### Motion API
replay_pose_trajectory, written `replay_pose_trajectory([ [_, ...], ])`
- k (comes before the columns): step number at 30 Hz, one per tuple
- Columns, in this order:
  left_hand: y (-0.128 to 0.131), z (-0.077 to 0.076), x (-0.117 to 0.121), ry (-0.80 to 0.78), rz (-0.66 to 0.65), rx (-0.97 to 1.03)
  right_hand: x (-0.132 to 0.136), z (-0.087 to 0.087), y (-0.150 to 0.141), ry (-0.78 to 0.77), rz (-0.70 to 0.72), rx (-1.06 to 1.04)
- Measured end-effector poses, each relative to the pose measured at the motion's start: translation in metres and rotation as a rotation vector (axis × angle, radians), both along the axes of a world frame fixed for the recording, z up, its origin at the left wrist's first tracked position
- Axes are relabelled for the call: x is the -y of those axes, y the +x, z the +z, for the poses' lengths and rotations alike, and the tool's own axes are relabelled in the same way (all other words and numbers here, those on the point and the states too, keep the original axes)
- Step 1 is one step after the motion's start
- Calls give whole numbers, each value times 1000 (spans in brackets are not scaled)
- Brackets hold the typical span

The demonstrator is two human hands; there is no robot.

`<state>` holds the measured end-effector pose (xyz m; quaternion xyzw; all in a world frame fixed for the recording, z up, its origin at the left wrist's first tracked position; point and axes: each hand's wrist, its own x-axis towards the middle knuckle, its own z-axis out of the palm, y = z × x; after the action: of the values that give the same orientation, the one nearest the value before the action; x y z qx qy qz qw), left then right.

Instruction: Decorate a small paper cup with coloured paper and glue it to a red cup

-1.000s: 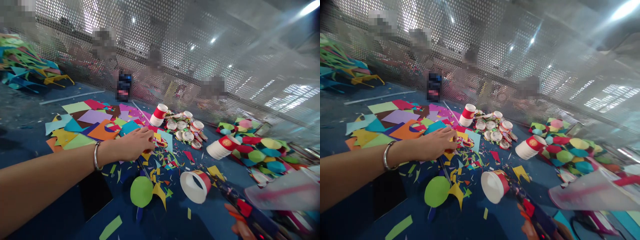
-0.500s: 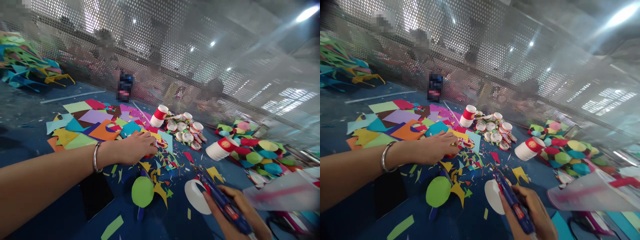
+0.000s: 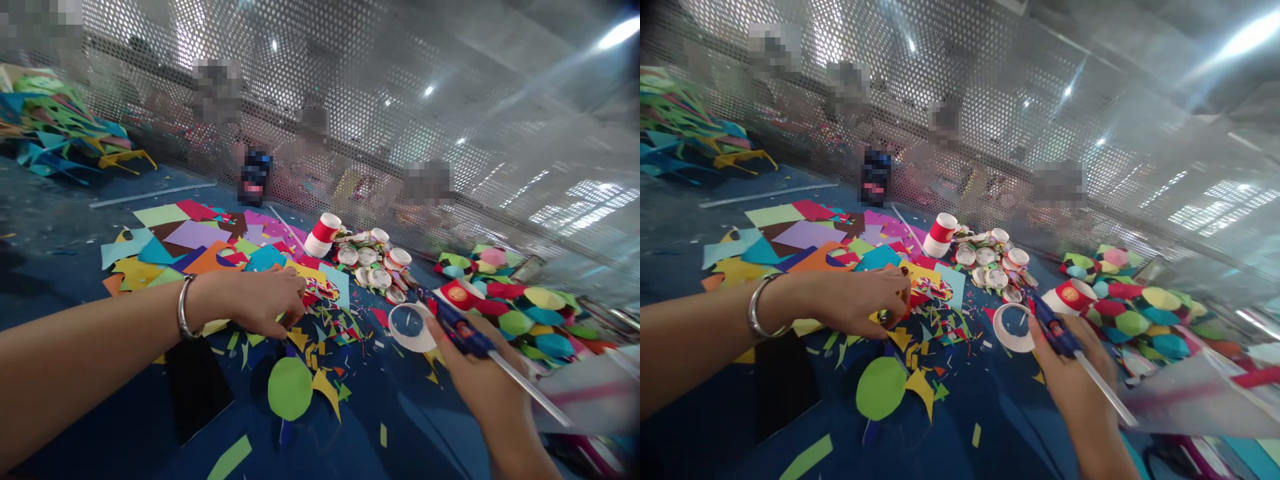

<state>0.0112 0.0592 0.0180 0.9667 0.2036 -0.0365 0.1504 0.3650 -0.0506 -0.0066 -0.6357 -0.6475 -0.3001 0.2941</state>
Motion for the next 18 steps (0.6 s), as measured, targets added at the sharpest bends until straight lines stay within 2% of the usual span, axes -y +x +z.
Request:
replay_pose_trajectory([
  [4, 4, 0, 0, 15, 32, -38, -5, -10, 5, -2, 19, 3],
  [7, 4, -2, -3, -1, -6, -37, -2, -13, 4, -9, -4, -21],
  [13, -2, 1, -7, -36, -45, 6, 4, -3, -8, -108, -9, -117],
  [16, -5, 3, -7, -2, -46, -26, 5, 1, -10, -165, 17, -154],
  [18, -6, 1, -8, 75, -5, 15, 5, 2, -9, -186, 14, -163],
])
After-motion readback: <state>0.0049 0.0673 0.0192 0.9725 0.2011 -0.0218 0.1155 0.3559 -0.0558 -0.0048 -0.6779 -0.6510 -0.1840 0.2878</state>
